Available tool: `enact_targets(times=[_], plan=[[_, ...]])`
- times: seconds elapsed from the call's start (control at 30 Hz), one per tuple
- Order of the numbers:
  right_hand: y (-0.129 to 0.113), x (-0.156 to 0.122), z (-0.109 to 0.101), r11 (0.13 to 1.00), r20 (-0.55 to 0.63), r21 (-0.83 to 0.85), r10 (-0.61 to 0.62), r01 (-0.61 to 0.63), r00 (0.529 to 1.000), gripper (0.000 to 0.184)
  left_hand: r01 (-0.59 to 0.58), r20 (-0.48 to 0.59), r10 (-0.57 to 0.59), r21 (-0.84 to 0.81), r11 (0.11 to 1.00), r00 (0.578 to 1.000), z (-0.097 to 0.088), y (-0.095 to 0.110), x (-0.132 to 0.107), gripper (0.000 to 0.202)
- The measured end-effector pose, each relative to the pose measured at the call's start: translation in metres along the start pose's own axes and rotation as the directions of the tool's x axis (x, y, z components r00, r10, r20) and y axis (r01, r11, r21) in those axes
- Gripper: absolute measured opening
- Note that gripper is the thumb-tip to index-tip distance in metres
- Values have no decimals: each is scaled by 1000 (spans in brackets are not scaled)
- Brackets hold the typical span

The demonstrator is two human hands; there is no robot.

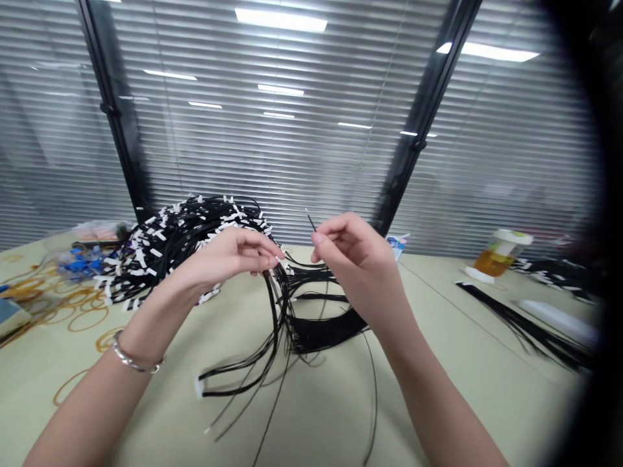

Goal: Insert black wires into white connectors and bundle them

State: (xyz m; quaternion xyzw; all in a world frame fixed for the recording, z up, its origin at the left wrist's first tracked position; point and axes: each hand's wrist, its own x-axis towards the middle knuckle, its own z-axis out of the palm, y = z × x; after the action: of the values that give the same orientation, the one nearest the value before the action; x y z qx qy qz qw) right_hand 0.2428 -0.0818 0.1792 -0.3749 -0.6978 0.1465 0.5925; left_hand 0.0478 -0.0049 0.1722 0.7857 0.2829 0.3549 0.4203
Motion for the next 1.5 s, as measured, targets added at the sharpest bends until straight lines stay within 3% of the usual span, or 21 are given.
enact_targets(times=[0.13,0.3,0.43,0.6,1.1,1.3,1.5], plan=[[-18,-13,-1,995,21,-96,-35,37,999,7,-21,-193,-34,-277,961,981,0,3,-1,19],[-29,-29,9,939,135,-281,-165,198,977,10,-77,-299,-80,-480,874,951,4,5,-3,20],[-27,-32,12,860,146,-443,-210,253,967,12,-77,-288,-92,-525,848,953,9,12,-7,21],[-26,-30,8,823,159,-501,-216,267,963,13,-84,-260,-69,-535,840,963,13,16,-11,21],[-30,-31,5,833,150,-506,-171,224,974,17,-34,-162,-57,-510,859,985,12,17,-11,15],[-27,-33,9,782,165,-552,-237,289,957,16,-33,-168,-66,-526,850,984,15,18,-12,14],[-26,-35,14,650,157,-641,-410,408,899,19,-33,-178,-74,-531,847,981,15,19,-15,15]])
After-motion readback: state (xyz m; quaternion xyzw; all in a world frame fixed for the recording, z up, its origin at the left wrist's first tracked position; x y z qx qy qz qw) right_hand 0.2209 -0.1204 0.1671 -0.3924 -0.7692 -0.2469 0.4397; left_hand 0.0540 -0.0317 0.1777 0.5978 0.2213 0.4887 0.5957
